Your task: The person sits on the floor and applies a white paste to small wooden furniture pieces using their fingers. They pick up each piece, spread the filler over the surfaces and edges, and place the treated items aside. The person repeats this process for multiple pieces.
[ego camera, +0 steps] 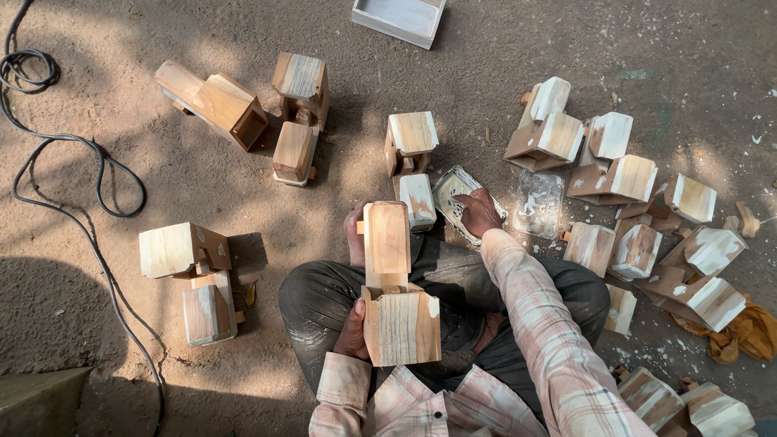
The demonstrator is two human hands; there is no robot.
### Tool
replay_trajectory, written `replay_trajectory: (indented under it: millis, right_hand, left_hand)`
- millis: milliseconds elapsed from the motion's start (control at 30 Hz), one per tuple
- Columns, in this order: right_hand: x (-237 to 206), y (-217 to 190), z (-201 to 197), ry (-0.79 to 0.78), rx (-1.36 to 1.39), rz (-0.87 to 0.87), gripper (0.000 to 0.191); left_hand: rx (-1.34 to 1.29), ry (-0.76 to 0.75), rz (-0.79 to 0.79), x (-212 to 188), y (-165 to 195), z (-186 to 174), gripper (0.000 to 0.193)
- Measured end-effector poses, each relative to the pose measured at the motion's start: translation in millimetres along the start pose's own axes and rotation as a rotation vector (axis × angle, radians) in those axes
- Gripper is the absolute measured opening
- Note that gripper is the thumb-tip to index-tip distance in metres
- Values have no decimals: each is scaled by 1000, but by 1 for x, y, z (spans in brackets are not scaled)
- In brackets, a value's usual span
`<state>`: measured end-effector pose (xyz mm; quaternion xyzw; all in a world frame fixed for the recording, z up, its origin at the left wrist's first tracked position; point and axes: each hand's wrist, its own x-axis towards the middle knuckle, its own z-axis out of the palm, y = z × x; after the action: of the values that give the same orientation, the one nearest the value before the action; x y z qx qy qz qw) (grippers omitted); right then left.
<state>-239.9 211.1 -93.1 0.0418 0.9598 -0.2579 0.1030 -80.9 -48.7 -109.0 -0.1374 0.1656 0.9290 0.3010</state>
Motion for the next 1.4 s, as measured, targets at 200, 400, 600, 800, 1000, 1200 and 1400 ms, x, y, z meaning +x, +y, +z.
replay_trajectory:
  millis: [200,400,600,800,1000,1200,1400]
  right_hand:
    - [-4,1,-7,-107,888,117,51]
    - [-85,0,-26,-223,1299,94,44]
    - [-175,-29,-40,85,677,-660,40]
    - [-184,-38,-31,144,424,-805,50]
    - [-182,-37,-30,213,256,-825,60]
    - [-187,-43,-41,370,25,-930,66]
    - [-182,-45,-37,338,225,-918,65]
  left_hand:
    - [-73,-74,-3,1,0,-2,73]
    - [-23,1,31,4,-2,-13,78]
    - [13,-15,61,3,0,-16,80]
    - [24,-27,64,1,4,-6,81]
    - [46,-6,91,3,3,-7,81]
    - [54,-7,85,1,3,-5,81]
    - [66,-27,105,2,5,-4,78]
